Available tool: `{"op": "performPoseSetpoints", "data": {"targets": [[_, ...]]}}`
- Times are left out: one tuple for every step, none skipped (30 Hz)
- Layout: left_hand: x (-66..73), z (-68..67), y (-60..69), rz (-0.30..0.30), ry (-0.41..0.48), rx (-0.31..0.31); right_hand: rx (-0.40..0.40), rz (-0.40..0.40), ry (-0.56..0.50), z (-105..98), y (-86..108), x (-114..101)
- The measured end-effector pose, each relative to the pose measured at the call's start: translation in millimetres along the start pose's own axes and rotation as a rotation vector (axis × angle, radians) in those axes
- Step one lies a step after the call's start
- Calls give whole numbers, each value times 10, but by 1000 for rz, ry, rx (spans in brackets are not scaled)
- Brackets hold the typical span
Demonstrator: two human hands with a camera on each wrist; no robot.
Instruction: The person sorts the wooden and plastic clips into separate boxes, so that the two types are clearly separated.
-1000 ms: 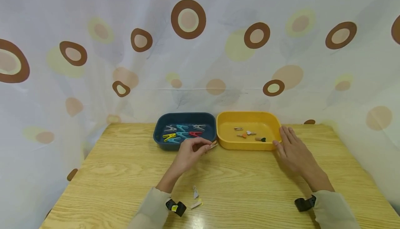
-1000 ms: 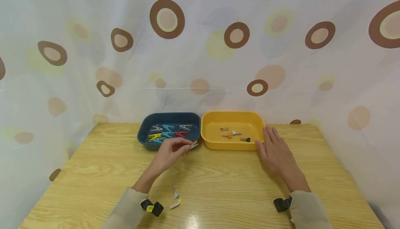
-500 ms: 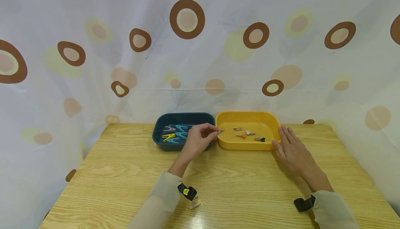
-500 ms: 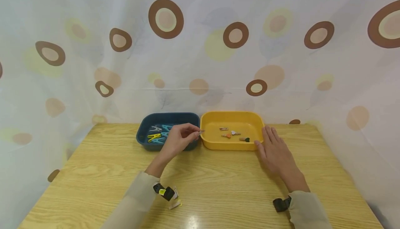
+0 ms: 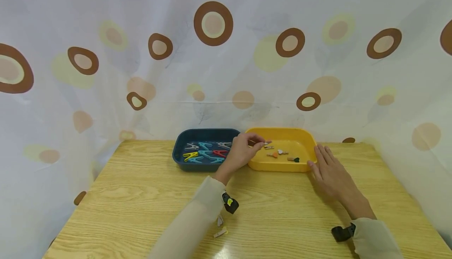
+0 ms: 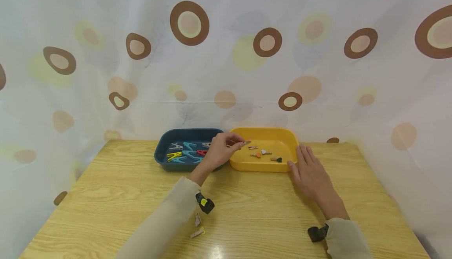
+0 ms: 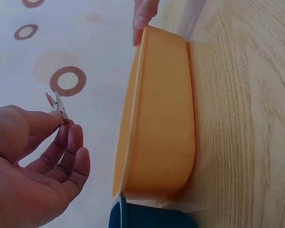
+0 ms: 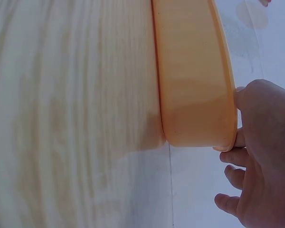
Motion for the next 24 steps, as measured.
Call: {"op": "performPoseSetpoints", "data": {"targets": [[10, 28, -25, 6, -7, -4, 1, 0, 0, -3, 3, 0], [16, 57, -52, 8, -8, -6, 1, 0, -2, -8, 5, -2], [16, 85, -78, 12, -7, -6, 2, -1, -3, -12, 8, -5], [11, 113, -105, 17, -9, -7, 2, 0, -5, -17, 10, -8], [2, 140, -131, 18, -7, -9, 3, 0, -6, -21, 10, -12], [-13, 171, -157, 19, -7, -11, 3, 0, -8, -25, 11, -15], [-30, 201, -183, 16, -5, -13, 1, 2, -10, -26, 11, -16], [-48, 231, -206, 14, -5, -15, -3, 5, -12, -26, 11, -17], [-68, 260, -227, 13, -9, -18, -5, 7, -10, -24, 10, -16], [-89, 291, -244, 8, -13, -24, -8, 9, -9, -22, 8, -14], [-105, 321, -260, 1, -14, -31, -9, 11, -8, -19, 6, -11], [-119, 351, -273, -6, -14, -39, -10, 14, -7, -15, 5, -8], [-126, 376, -282, -13, -12, -44, -10, 15, -5, -11, 3, -3], [-131, 400, -290, -19, -12, -49, -9, 16, -2, -8, 2, 0], [-131, 421, -298, -23, -10, -52, -7, 17, -2, -5, 1, 3], [-126, 442, -303, -28, -7, -57, -8, 17, -4, -5, 0, 7], [-116, 459, -307, -31, -9, -62, -10, 18, -4, -7, 1, 9], [-108, 476, -312, -33, -10, -66, -12, 20, -6, -9, 2, 10], [-102, 493, -319, -32, -16, -70, -15, 20, -6, -11, 4, 10], [-94, 510, -324, -31, -23, -76, -19, 21, -9, -14, 5, 8], [-89, 527, -330, -30, -31, -82, -22, 22, -11, -16, 5, 8], [-87, 544, -336, -32, -37, -90, -26, 24, -11, -19, 6, 5], [-88, 561, -348, -35, -46, -95, -28, 25, -10, -21, 7, 2], [-90, 575, -359, -38, -47, -99, -30, 28, -11, -21, 7, 0]]}}
Point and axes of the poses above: each hand's wrist, its own y-axis away from the middle knuckle, its own z-axis out of the palm, x = y × z, the point moved 2 cm from there along -y, towards the middle knuckle
